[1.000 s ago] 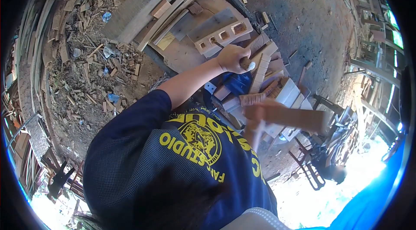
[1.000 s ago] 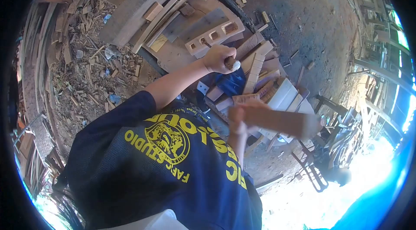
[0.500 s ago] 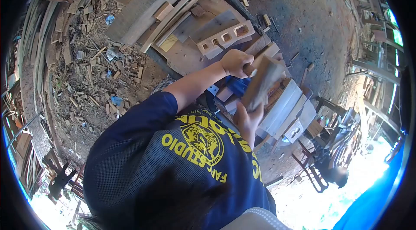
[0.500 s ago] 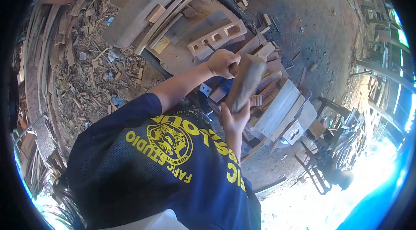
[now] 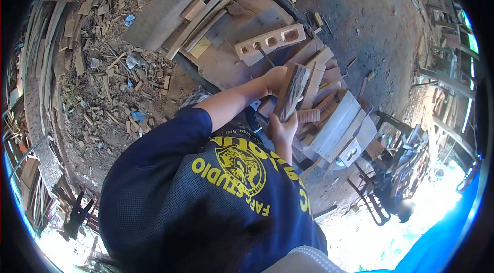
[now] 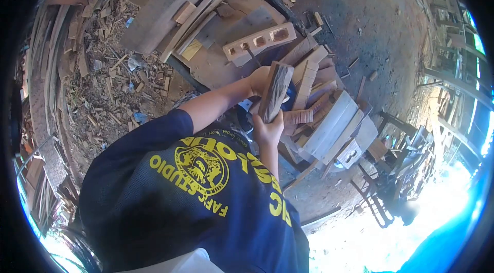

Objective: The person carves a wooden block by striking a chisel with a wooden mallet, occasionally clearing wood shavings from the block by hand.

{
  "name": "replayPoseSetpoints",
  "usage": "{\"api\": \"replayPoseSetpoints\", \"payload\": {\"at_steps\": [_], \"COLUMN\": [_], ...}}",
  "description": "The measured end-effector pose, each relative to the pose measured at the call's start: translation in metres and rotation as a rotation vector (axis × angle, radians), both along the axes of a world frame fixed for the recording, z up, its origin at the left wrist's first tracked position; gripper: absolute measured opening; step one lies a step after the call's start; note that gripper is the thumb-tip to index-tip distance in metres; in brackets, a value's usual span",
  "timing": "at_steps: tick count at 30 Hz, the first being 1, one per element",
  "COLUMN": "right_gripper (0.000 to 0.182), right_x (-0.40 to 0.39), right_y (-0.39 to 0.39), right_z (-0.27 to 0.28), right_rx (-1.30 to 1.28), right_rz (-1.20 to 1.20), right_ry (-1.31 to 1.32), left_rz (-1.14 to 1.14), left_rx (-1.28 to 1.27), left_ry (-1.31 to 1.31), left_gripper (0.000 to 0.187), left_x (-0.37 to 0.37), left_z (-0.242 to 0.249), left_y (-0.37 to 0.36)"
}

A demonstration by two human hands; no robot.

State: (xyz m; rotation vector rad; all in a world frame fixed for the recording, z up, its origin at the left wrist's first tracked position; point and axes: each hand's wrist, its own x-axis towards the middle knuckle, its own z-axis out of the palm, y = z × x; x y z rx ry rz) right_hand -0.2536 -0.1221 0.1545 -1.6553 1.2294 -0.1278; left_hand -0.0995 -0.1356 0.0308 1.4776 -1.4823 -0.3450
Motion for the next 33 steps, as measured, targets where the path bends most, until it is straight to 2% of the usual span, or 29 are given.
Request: {"api": "replayPoseSetpoints", "payload": {"at_steps": [1,3,4,5,7,9,10,11,12,13,14,15,16,18,20,22,25,28,33], "right_gripper": [0.05,0.049,0.049,0.045,0.042,0.035,0.033,0.036,0.039,0.043,0.047,0.052,0.052,0.047,0.044,0.047,0.047,0.05,0.052], "right_x": [-0.007,-0.017,-0.019,-0.021,-0.034,-0.051,-0.011,-0.036,-0.037,-0.033,-0.003,-0.013,-0.017,-0.035,-0.017,-0.019,-0.018,-0.029,-0.026], "right_y": [0.005,0.015,0.014,0.012,-0.004,-0.028,-0.009,-0.012,-0.008,-0.007,-0.001,-0.004,-0.006,0.001,-0.001,-0.01,-0.023,-0.032,-0.024], "right_z": [-0.006,-0.004,0.004,0.014,0.017,0.001,0.027,-0.011,-0.017,-0.025,-0.002,-0.007,-0.014,-0.023,0.025,0.032,0.053,0.05,0.051], "right_rx": [-0.008,0.013,0.017,0.0,-0.018,-0.506,-0.37,-0.414,-0.452,-0.184,0.082,0.149,0.145,0.166,0.227,0.113,0.004,-0.032,0.033], "right_rz": [-0.029,-0.132,-0.133,-0.174,-0.21,0.172,-0.171,-0.009,0.146,0.024,-0.098,-0.04,-0.026,-0.154,-0.248,-0.268,-0.307,-0.274,-0.273], "right_ry": [-0.098,-0.3,-0.303,-0.387,-0.476,-0.672,-0.988,-0.736,-0.476,-0.331,-0.183,-0.038,-0.048,-0.169,-0.27,-0.391,-0.423,-0.38,-0.366], "left_rz": [0.034,0.045,0.06,0.161,0.152,0.153,0.144,0.133,0.133,0.075,0.016,0.019,-0.054,-0.138,0.023,0.028,0.095,0.13,0.126], "left_rx": [-0.008,0.022,0.04,-0.06,-0.069,-0.078,-0.064,-0.048,-0.044,-0.001,0.041,0.037,0.108,0.195,0.066,0.035,-0.017,-0.073,-0.151], "left_ry": [0.016,0.003,-0.017,-0.021,-0.001,0.015,0.02,0.028,0.032,0.005,-0.021,-0.024,-0.075,-0.109,-0.046,-0.041,-0.028,0.033,0.052], "left_gripper": [0.03,0.03,0.032,0.033,0.032,0.031,0.031,0.03,0.03,0.031,0.032,0.032,0.032,0.032,0.033,0.032,0.032,0.033,0.033], "left_x": [0.001,0.012,0.021,0.023,0.028,0.032,0.03,0.027,0.024,0.023,0.021,0.02,0.024,0.024,0.028,0.029,0.035,0.043,0.052], "left_z": [-0.004,0.019,0.034,0.044,0.049,0.051,0.049,0.045,0.033,0.02,0.011,0.013,0.014,0.015,0.022,0.029,0.043,0.062,0.064], "left_y": [-0.001,0.009,0.01,0.01,0.012,0.013,0.013,0.015,0.015,0.013,0.011,0.012,0.015,0.019,0.015,0.011,0.015,0.026,0.032]}}
